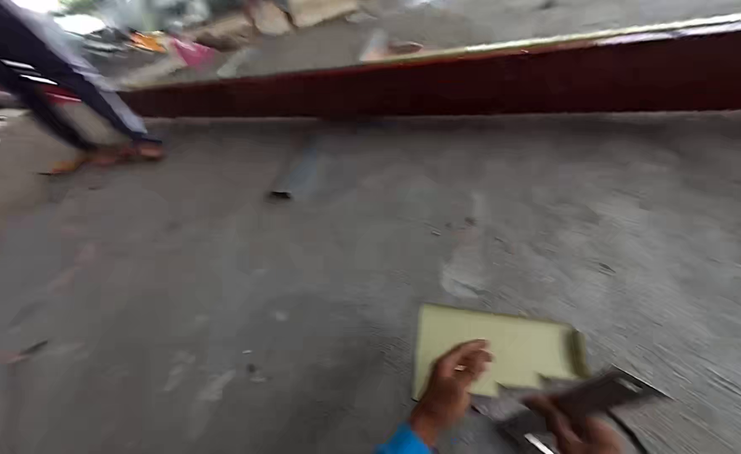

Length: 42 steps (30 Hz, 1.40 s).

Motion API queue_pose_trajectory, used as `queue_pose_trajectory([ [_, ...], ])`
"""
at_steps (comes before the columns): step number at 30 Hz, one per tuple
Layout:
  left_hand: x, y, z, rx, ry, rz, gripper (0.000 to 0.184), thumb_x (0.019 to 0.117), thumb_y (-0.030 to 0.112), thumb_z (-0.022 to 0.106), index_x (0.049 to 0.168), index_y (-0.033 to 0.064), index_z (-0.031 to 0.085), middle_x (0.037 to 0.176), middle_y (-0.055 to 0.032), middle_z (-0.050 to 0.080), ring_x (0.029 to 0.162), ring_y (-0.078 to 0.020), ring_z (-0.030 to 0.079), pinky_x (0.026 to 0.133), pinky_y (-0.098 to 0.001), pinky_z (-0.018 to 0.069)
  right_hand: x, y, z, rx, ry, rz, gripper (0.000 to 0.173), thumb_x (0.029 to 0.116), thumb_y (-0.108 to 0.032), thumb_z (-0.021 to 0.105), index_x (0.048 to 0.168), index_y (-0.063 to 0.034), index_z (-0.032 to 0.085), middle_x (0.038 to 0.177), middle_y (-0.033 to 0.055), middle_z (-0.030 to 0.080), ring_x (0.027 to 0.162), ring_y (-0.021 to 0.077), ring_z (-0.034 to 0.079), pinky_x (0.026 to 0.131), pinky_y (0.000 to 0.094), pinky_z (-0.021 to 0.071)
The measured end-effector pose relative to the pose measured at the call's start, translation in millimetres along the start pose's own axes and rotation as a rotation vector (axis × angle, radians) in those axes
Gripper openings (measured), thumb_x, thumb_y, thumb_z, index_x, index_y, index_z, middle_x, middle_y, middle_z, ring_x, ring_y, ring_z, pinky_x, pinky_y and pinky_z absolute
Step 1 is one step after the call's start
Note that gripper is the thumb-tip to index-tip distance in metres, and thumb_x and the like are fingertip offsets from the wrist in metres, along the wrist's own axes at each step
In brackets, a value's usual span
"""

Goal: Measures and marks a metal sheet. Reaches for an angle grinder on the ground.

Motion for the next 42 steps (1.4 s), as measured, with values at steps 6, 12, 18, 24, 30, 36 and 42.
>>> queue_pose_trajectory([
  [6, -72, -18, -29, 0.025, -0.007, -0.233, 0.060, 0.1048, 0.031, 0.052, 0.152, -0.0041, 0.038, 0.127, -0.0144, 0.067, 0.109, -0.0262, 0.069, 0.091, -0.0457, 0.0592, 5, 43, 30, -0.014, -0.080, 0.112, 0.035, 0.0923, -0.037, 0.074, 0.105, -0.0041, 0.068, 0.080, 0.0050, 0.073, 0.071, 0.0207, 0.073, 0.071, 0.0459, 0.0630],
  [12, -43, -21, -37, -0.055, 0.050, -0.333, 0.056, 0.1026, 0.025, 0.055, 0.147, -0.0045, 0.039, 0.116, -0.0145, 0.069, 0.100, -0.0252, 0.072, 0.083, -0.0432, 0.0625, -29, 26, 89, -0.175, -0.438, 0.371, 0.050, 0.0951, -0.050, 0.068, 0.106, -0.0013, 0.070, 0.086, 0.0173, 0.073, 0.082, 0.0363, 0.072, 0.079, 0.0612, 0.0561],
  [18, 48, -2, -57, 0.673, 0.090, -0.115, 0.031, 0.1080, 0.020, 0.049, 0.126, 0.0025, 0.067, 0.116, -0.0096, 0.072, 0.104, -0.0195, 0.071, 0.092, -0.0407, 0.0598, -52, 37, 99, -0.241, -0.439, 0.456, 0.068, 0.0939, -0.059, 0.065, 0.135, -0.0042, 0.061, 0.095, 0.0205, 0.074, 0.093, 0.0425, 0.072, 0.084, 0.0655, 0.0536],
  [24, 138, -30, -60, 1.404, -0.174, 0.183, 0.030, 0.1025, 0.030, 0.063, 0.121, 0.0086, 0.073, 0.118, -0.0154, 0.068, 0.112, -0.0347, 0.065, 0.097, -0.0546, 0.0521, -70, 67, 87, -0.354, -0.270, 0.467, 0.088, 0.1006, -0.051, 0.057, 0.166, -0.0105, 0.016, 0.086, 0.0195, 0.074, 0.082, 0.0432, 0.072, 0.078, 0.0646, 0.0546],
  [30, 86, -40, -54, 1.406, -0.116, 0.256, 0.015, 0.1003, 0.019, 0.064, 0.099, 0.0090, 0.075, 0.097, -0.0078, 0.071, 0.086, -0.0250, 0.071, 0.072, -0.0480, 0.0598, -66, 60, 80, -0.371, -0.204, 0.358, 0.074, 0.1021, -0.046, 0.057, 0.165, -0.0193, 0.028, 0.083, 0.0170, 0.074, 0.074, 0.0416, 0.072, 0.070, 0.0636, 0.0550],
  [36, 48, -64, -72, 1.278, 0.056, 0.314, 0.038, 0.1020, 0.037, 0.059, 0.122, 0.0081, 0.072, 0.119, -0.0117, 0.069, 0.111, -0.0276, 0.065, 0.098, -0.0476, 0.0528, -41, 87, 110, -0.443, -0.024, 0.184, 0.062, 0.1005, -0.040, 0.058, 0.159, -0.0241, 0.044, 0.081, 0.0129, 0.073, 0.063, 0.0342, 0.069, 0.058, 0.0550, 0.0564],
  [42, 25, -77, -48, 1.412, -0.133, 0.246, 0.057, 0.1014, 0.062, 0.043, 0.140, 0.0262, 0.064, 0.155, -0.0086, 0.049, 0.146, -0.0311, 0.040, 0.120, -0.0570, 0.0292, -19, 86, 116, -0.536, -0.016, 0.165, 0.057, 0.1024, -0.044, 0.054, 0.156, -0.0262, 0.048, 0.081, 0.0133, 0.071, 0.062, 0.0325, 0.069, 0.057, 0.0508, 0.0568],
])
Point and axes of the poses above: each hand's wrist, its own x-axis towards the middle knuckle, its own z-axis out of the palm, y = z × x, the point moved 2 cm from there along x, towards the middle knuckle
